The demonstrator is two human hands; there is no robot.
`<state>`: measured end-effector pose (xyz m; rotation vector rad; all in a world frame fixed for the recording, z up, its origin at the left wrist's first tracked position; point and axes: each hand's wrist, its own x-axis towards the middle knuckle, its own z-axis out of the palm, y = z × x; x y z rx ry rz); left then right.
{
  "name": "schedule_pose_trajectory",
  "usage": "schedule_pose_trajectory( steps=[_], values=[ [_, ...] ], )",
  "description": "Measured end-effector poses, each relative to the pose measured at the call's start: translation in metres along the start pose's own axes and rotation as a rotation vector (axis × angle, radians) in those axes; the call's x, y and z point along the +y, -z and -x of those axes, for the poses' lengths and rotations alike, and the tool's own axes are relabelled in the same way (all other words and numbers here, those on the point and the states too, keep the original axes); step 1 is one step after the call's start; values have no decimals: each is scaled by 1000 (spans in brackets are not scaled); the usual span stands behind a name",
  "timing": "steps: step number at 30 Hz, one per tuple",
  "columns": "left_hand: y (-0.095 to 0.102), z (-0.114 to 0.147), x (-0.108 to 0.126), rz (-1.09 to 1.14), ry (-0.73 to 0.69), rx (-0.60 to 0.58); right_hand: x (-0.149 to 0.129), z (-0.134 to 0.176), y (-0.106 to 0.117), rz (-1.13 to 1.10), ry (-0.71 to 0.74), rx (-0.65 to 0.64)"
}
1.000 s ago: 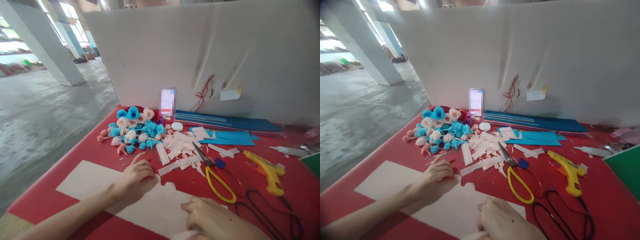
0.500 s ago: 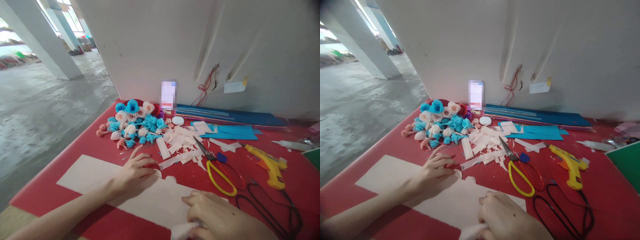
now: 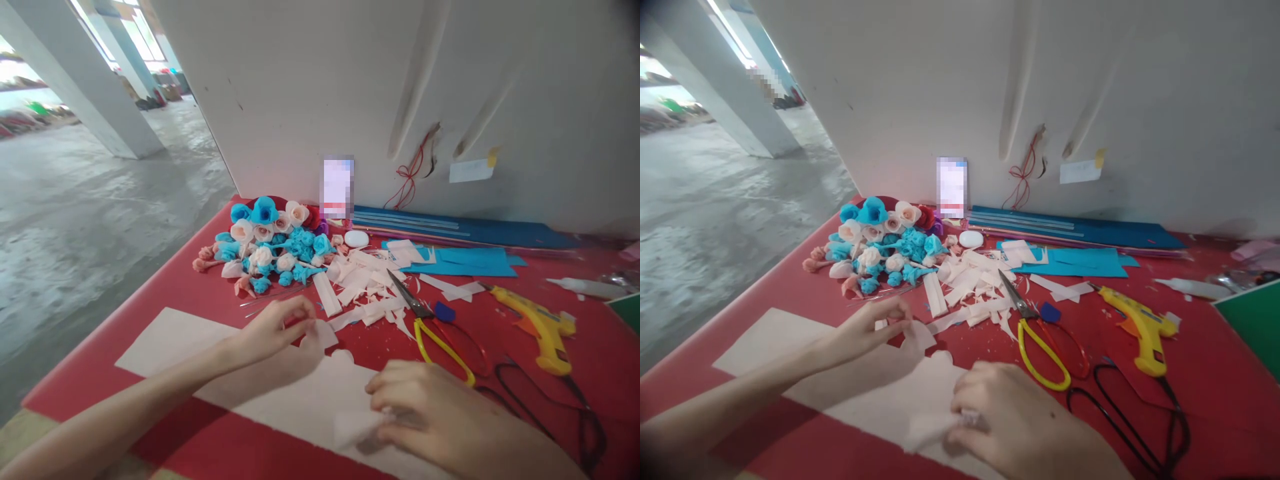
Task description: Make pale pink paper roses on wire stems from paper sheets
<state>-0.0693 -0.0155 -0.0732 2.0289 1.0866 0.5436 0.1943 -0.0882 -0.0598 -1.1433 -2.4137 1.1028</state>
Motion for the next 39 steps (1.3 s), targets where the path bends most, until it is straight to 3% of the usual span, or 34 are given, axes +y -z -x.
schedule_pose_trajectory(
  steps=[1, 5, 7, 11, 15, 18, 21, 25, 29, 35, 39],
  values=[
    [3, -5, 8, 41, 4, 6, -4, -4, 8, -21, 19, 20],
    [14, -28, 49, 195, -53, 15, -21, -11, 33, -125, 130, 518],
    [15, -38, 71, 252, -107, 22, -24, -9, 36, -152, 130, 684],
    [12, -55, 103, 370, -249, 56, -20, -3, 37, -183, 89, 784],
    [4, -66, 114, 425, -299, 83, -13, 4, 38, -270, 51, 870],
    [-3, -68, 113, 580, -275, 51, -12, 5, 38, -462, 53, 892],
    [-11, -65, 111, 705, -283, -73, -15, 1, 39, -648, 94, 865],
    [-16, -58, 111, 733, -343, -201, -20, -5, 41, -714, 91, 862],
    [-14, -57, 118, 759, -416, -165, -17, -5, 40, -694, 105, 817],
    [-10, -60, 119, 837, -166, -113, -9, -4, 30, -780, 97, 779],
    [-13, -62, 116, 951, -134, -149, -12, -7, 27, -851, 60, 685]
  ],
)
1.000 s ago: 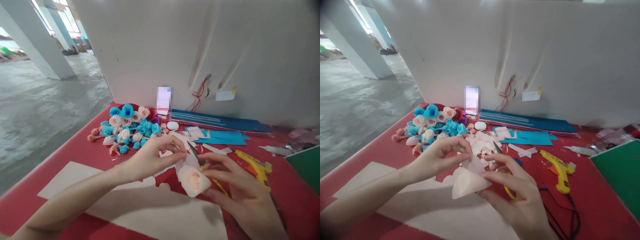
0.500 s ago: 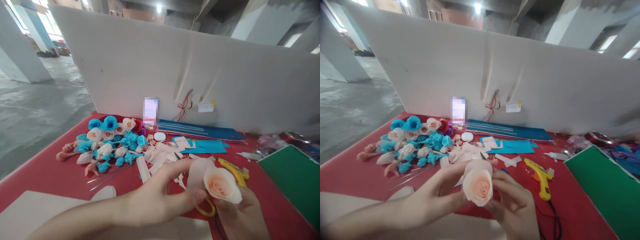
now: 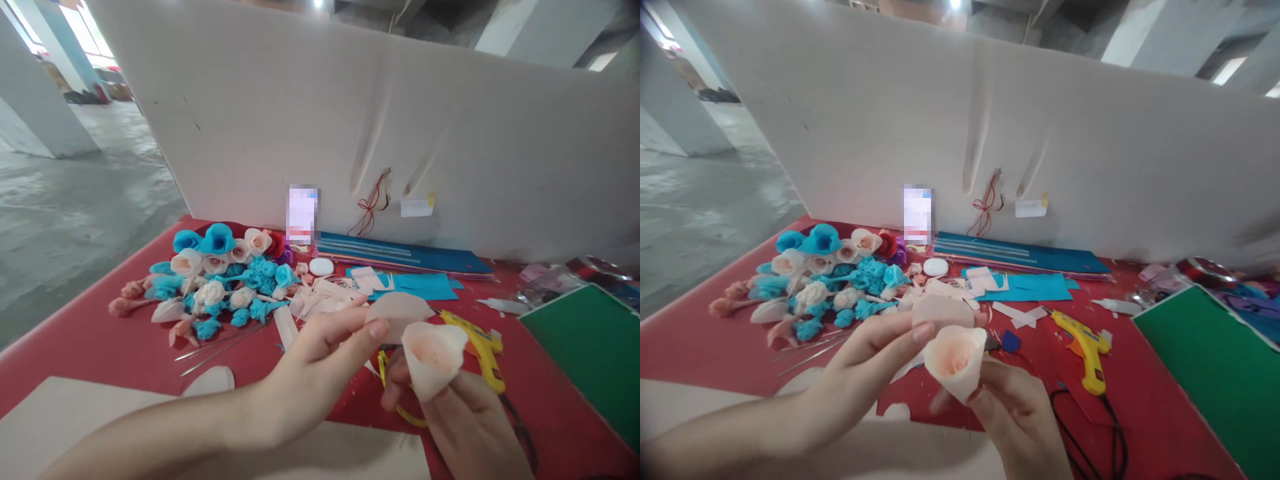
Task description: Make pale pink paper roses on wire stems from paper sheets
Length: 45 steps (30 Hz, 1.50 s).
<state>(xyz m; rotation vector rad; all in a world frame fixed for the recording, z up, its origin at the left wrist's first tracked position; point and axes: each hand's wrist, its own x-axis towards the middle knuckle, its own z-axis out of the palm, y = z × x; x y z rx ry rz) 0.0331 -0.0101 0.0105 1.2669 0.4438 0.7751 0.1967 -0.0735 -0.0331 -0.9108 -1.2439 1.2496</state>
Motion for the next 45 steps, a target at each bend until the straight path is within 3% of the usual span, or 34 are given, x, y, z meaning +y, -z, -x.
schedule_pose_trajectory(
  steps=[4, 12, 19, 21, 24, 27, 30, 33, 38, 45],
  values=[
    [-3, 3, -7, 111, 62, -81, 0, 1, -8, -179, -105, -100],
    [-7, 12, -10, 40, 34, -41, 7, -1, -16, -136, -141, -2],
    [-6, 12, -10, 85, -25, -135, -3, -4, -15, -57, -165, -88],
    [-6, 12, -10, 43, -71, -131, -5, -3, -17, -66, -193, -45],
    [-8, 10, -11, -31, -148, -102, -5, 0, -22, -53, -201, 125],
    [-10, 9, -13, -40, -123, -59, -4, 2, -26, -27, -196, 223],
    [-11, 10, -18, -8, -67, -37, -1, 3, -28, -121, -218, 191],
    [-10, 10, -20, 81, -42, -63, 4, 1, -25, -216, -149, 113],
    [-9, 7, -16, 229, 38, -15, 5, 0, -12, -109, -41, -71],
    [-11, 4, -19, 304, 46, -53, -2, 0, -6, 89, -89, 65]
  ],
)
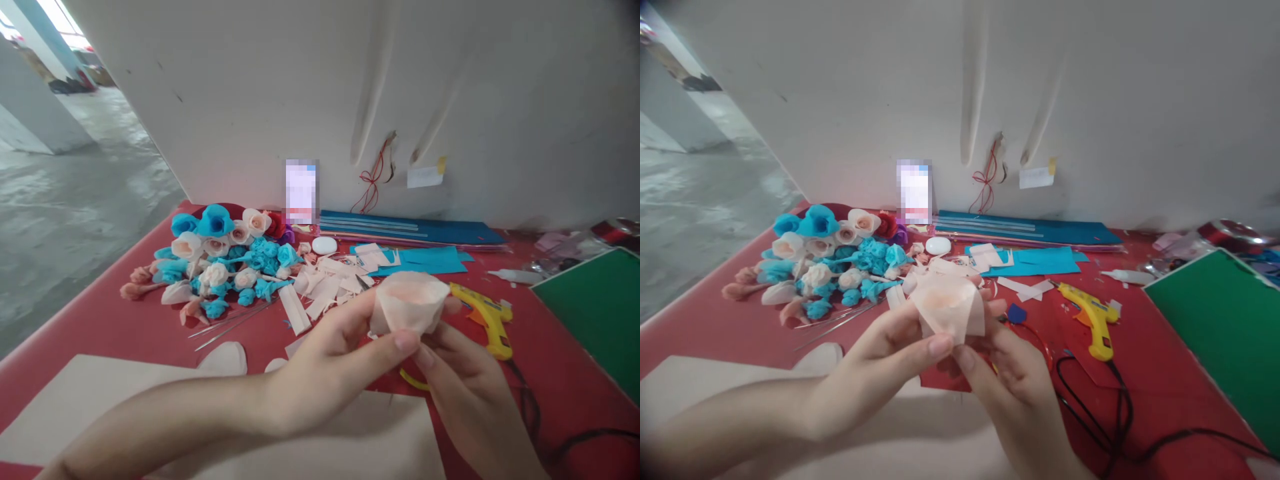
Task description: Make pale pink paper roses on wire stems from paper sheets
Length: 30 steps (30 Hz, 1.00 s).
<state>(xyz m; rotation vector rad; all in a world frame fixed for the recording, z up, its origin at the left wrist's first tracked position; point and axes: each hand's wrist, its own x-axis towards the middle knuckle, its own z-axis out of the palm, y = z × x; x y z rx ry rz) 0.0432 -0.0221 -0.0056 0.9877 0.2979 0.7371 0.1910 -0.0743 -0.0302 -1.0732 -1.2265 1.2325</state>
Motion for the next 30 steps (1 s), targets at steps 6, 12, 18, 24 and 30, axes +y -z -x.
schedule_pose_trajectory(
  steps=[6, 12, 18, 24, 30],
  values=[
    [5, -2, 3, -72, 33, -3, -7, 1, -2, 94, 53, 59],
    [8, -3, 5, -222, 7, 61, -8, -1, -5, 52, 70, 120],
    [7, -3, 6, -290, 2, 76, -6, -1, -3, -18, 37, 48],
    [6, -2, 6, -232, 1, 84, -8, -2, -5, 41, 43, 72],
    [9, -5, 2, -148, 3, 45, -9, 0, -6, 39, -12, 176]
  ],
)
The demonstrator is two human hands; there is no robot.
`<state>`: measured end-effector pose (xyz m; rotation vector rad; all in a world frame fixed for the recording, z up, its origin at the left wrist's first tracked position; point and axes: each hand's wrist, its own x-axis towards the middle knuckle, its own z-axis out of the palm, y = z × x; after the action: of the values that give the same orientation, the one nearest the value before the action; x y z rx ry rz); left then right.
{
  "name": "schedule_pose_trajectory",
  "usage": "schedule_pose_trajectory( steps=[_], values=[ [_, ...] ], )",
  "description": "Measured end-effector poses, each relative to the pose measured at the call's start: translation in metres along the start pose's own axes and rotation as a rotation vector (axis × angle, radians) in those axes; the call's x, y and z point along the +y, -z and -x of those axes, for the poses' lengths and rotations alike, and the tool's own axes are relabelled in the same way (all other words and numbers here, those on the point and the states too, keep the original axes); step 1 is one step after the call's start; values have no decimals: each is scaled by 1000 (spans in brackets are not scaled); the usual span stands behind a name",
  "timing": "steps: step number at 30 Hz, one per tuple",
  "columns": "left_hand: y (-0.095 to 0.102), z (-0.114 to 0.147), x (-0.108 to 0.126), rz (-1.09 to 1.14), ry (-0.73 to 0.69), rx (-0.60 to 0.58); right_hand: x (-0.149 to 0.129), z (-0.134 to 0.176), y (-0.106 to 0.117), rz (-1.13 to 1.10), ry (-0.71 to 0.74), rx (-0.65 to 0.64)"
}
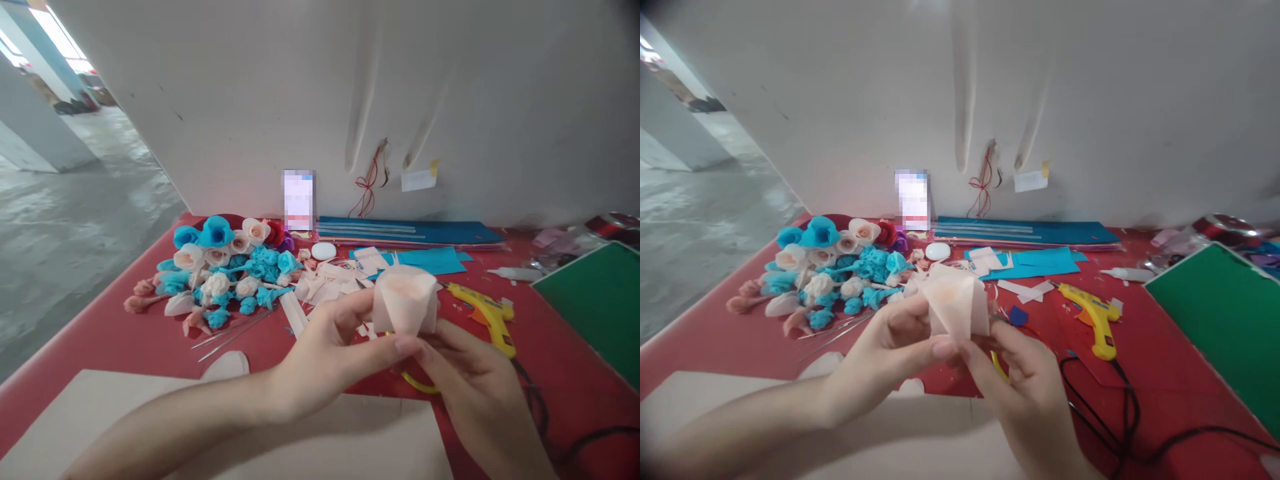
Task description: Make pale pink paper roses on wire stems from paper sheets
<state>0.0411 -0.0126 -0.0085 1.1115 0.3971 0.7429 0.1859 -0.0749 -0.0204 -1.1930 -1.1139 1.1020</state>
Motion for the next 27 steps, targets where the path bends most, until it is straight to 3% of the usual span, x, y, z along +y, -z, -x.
schedule_pose_trajectory(
  steps=[4, 8, 11, 16, 20, 27],
  values=[
    [6, -5, 1, 64, -82, -43, -4, 0, 6, -202, -79, -156],
    [15, -11, 7, -63, -83, -22, -6, 0, 11, -294, -124, -193],
    [21, -13, 12, -182, -91, -88, -6, -2, 11, -302, -124, -208],
    [23, -12, 16, -325, -124, -97, -4, -6, 8, -329, -205, -228],
    [21, -12, 17, -326, -45, -105, -4, -5, 8, -267, -204, -240],
    [22, -14, 17, -335, -73, -142, -11, -4, 8, -208, -256, -270]
  ],
)
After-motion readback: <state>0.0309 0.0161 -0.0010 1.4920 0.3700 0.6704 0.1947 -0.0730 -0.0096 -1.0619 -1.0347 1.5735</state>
